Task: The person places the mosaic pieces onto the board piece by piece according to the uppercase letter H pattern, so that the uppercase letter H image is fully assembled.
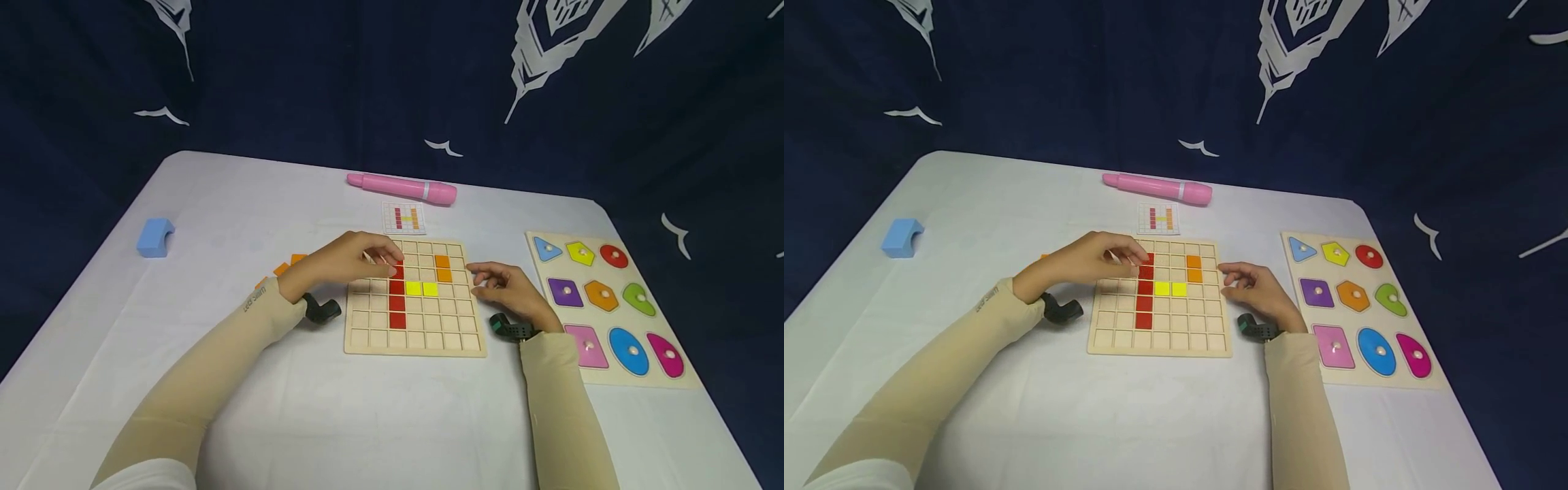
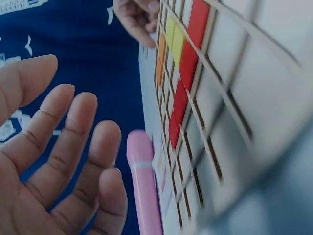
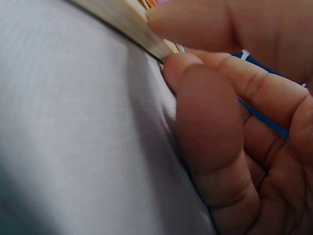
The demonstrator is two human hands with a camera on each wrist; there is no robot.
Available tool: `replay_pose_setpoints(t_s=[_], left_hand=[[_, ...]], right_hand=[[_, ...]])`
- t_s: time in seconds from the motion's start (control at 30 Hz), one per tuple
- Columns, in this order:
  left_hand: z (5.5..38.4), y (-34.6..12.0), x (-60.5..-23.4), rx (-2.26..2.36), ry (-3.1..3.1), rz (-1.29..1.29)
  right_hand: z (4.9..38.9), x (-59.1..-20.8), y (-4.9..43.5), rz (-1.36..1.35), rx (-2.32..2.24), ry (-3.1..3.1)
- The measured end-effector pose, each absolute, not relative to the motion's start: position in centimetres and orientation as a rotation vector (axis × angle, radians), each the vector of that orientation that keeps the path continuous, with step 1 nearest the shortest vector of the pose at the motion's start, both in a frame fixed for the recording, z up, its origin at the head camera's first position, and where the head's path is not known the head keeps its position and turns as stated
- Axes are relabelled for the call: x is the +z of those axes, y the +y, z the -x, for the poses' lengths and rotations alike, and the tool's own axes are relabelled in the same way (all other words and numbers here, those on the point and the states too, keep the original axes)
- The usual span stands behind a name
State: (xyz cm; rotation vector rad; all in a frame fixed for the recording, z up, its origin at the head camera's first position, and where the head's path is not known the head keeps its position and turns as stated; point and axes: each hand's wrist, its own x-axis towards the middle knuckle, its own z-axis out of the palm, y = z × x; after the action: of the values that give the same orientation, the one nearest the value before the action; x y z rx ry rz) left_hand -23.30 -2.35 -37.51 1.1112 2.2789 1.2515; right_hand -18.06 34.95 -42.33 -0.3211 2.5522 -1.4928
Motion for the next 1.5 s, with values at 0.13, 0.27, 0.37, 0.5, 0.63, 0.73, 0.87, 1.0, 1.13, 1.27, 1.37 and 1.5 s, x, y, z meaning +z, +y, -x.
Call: replay_pose_setpoints(t_s=[0.13,0.27,0.37,0.5,0.63,0.73,0.87,1.0,1.13,1.27,1.37,1.5], left_hand=[[23.2,-4.8,-37.3,1.308,2.323,-1.057],[23.1,-6.9,-37.4,1.355,2.371,-1.019],[23.1,-8.2,-37.6,1.358,2.410,-0.998],[23.0,-9.8,-37.7,1.336,2.447,-0.961],[23.1,-11.1,-37.7,1.329,2.465,-0.894],[23.3,-11.9,-37.7,1.332,2.479,-0.859],[23.8,-12.6,-37.7,1.304,2.497,-0.840],[24.3,-13.6,-38.0,1.234,2.551,-0.786],[24.7,-14.8,-38.4,1.122,2.627,-0.690],[24.9,-15.6,-38.5,0.991,2.663,-0.602],[24.9,-15.7,-38.6,0.909,2.674,-0.559],[24.8,-15.6,-38.7,0.854,2.690,-0.539]], right_hand=[[18.0,-42.4,34.9,0.324,-1.490,2.553],[18.0,-42.4,34.8,0.321,-1.488,2.550],[18.0,-42.3,34.8,0.308,-1.480,2.556],[18.0,-42.3,34.8,0.304,-1.477,2.560],[18.0,-42.3,34.9,0.307,-1.493,2.549],[18.0,-42.4,34.9,0.303,-1.502,2.543],[18.0,-42.4,34.9,0.298,-1.505,2.542],[17.9,-42.3,34.9,0.300,-1.509,2.538],[17.9,-42.3,34.8,0.303,-1.508,2.536],[17.9,-42.2,34.8,0.302,-1.492,2.550],[17.8,-42.1,34.8,0.293,-1.481,2.557],[17.8,-42.0,34.7,0.286,-1.477,2.558]])
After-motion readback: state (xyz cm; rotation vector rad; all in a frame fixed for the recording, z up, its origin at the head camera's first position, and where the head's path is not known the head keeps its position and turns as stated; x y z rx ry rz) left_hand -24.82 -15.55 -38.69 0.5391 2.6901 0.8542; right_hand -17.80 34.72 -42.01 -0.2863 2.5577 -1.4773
